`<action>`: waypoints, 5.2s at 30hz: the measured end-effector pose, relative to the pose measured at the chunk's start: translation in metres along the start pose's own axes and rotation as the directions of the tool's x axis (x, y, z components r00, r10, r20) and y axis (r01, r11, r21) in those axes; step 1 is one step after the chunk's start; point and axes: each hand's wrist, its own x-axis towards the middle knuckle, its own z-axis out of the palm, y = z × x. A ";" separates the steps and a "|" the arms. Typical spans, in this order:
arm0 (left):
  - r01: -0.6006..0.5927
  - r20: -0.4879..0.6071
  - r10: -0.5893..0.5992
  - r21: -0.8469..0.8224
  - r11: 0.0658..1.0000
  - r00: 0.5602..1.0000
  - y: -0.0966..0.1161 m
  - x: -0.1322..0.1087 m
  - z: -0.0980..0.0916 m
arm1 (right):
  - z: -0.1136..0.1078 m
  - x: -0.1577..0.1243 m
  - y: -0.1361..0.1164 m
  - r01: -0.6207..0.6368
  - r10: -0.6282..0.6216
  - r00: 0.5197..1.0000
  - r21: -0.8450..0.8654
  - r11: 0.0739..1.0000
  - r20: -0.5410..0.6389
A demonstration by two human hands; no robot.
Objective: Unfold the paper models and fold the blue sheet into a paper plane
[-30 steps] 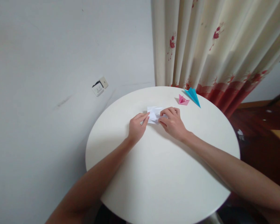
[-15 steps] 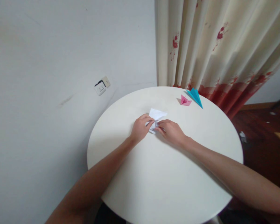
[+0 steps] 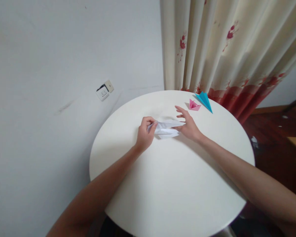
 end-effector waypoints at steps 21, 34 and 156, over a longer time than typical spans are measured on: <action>-0.330 0.286 0.297 0.072 0.941 0.911 0.023 0.010 -0.015 | -0.007 -0.007 -0.025 0.442 -0.431 0.887 -0.035 0.896 0.167; -0.347 0.241 0.321 0.076 0.935 0.916 0.028 0.009 -0.016 | -0.008 -0.009 -0.032 0.495 -0.459 0.849 -0.089 0.864 0.264; 0.586 -0.107 -0.604 -0.158 0.795 0.790 -0.018 0.011 -0.009 | 0.002 0.000 0.018 -0.137 0.112 0.979 -0.145 0.980 -0.169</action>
